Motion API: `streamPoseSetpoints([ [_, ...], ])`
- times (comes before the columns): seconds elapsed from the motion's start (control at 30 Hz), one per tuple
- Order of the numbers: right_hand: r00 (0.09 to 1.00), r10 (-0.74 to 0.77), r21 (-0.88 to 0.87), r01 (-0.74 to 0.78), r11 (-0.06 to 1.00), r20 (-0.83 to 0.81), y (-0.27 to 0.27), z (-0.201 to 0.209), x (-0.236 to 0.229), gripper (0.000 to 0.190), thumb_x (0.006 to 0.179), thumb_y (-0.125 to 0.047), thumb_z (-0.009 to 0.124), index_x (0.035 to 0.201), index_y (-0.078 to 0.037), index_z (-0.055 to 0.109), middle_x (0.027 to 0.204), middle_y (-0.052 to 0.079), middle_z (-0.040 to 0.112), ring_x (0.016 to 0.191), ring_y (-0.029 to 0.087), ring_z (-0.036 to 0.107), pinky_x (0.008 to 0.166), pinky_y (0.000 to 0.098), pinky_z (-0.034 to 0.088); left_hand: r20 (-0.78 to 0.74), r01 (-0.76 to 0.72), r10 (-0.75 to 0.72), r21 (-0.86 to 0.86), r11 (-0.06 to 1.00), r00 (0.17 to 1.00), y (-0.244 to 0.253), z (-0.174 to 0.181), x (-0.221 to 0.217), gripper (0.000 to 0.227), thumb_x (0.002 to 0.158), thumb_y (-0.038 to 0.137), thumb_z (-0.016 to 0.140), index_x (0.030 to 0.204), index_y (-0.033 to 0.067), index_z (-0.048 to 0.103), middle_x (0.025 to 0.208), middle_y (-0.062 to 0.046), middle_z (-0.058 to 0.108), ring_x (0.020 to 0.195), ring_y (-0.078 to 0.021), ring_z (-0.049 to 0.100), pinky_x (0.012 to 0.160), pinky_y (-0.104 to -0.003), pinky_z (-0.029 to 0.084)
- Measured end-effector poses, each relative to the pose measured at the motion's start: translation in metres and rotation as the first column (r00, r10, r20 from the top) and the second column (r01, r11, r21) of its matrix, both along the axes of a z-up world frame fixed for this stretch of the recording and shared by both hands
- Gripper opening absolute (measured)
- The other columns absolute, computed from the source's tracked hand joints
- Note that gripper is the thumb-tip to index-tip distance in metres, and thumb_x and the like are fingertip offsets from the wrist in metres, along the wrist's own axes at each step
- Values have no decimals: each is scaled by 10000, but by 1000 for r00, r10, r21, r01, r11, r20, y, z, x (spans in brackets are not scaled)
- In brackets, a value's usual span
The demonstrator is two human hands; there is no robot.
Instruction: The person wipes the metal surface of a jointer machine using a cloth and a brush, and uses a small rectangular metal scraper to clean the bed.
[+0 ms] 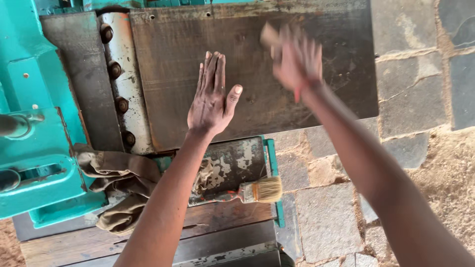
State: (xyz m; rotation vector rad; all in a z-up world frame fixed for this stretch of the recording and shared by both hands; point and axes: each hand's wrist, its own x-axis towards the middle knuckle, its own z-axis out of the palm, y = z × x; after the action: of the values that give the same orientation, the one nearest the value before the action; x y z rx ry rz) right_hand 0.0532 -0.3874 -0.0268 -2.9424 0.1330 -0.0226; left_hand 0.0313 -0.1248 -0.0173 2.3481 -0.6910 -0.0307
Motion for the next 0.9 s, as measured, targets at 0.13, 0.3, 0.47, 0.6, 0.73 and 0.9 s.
streamPoseSetpoints([
  [0.13, 978, 33, -136, -5, 991, 208, -22, -1, 65, 553, 863, -263, 692, 1347, -55, 522, 1223, 237, 619, 1144, 508, 588, 934, 693, 457, 16, -15, 15, -8, 1000, 1000, -1, 8, 2, 842, 1102, 603, 229, 1602, -74, 247, 1675, -280, 262, 1601, -404, 195, 1338, -506, 176],
  [0.3, 986, 162, -28, -164, 986, -47, 21, 22, -73, 518, 1002, -175, 591, 1472, -17, 441, 1221, 252, 604, 990, 387, 649, 1022, 676, 378, 25, -12, 12, -4, 1000, 1000, 2, 2, 1, 873, 1090, 620, 207, 1605, -84, 241, 1677, -293, 247, 1594, -404, 183, 1328, -503, 167],
  [0.47, 947, 24, 117, 15, 993, -322, 44, 45, -119, 440, 1085, -221, 508, 1520, -182, 458, 1261, 202, 623, 895, 365, 686, 730, 576, 560, 2, 10, -10, 28, 1000, 1000, 0, 1, 6, 895, 1079, 630, 197, 1597, -99, 230, 1669, -299, 244, 1583, -407, 170, 1313, -500, 164],
  [0.6, 996, -30, -16, 28, 999, -89, 3, 17, 10, 400, 974, -227, 663, 1277, 8, 546, 1189, 269, 660, 1116, 462, 616, 961, 602, 437, -1, 8, -8, 14, 1000, 1000, -2, 1, 3, 888, 1081, 631, 196, 1601, -88, 239, 1674, -294, 251, 1593, -399, 176, 1329, -494, 170],
  [0.73, 990, -86, -61, 80, 995, -110, -7, 21, 77, 380, 1062, -286, 590, 1303, 5, 549, 1222, 265, 670, 1160, 460, 624, 1053, 604, 427, 20, 2, -2, 0, 1000, 1000, 1, 8, 8, 857, 1098, 611, 196, 1595, -86, 255, 1666, -301, 259, 1592, -413, 183, 1331, -509, 176],
  [0.9, 986, 56, -53, -66, 996, -158, 22, 23, -52, 500, 1042, -255, 570, 1436, 36, 472, 1110, 270, 675, 977, 360, 666, 898, 557, 500, 32, 2, -1, -22, 1000, 999, 3, -1, 2, 879, 1089, 623, 203, 1600, -91, 251, 1673, -294, 258, 1600, -408, 188, 1338, -513, 182],
])
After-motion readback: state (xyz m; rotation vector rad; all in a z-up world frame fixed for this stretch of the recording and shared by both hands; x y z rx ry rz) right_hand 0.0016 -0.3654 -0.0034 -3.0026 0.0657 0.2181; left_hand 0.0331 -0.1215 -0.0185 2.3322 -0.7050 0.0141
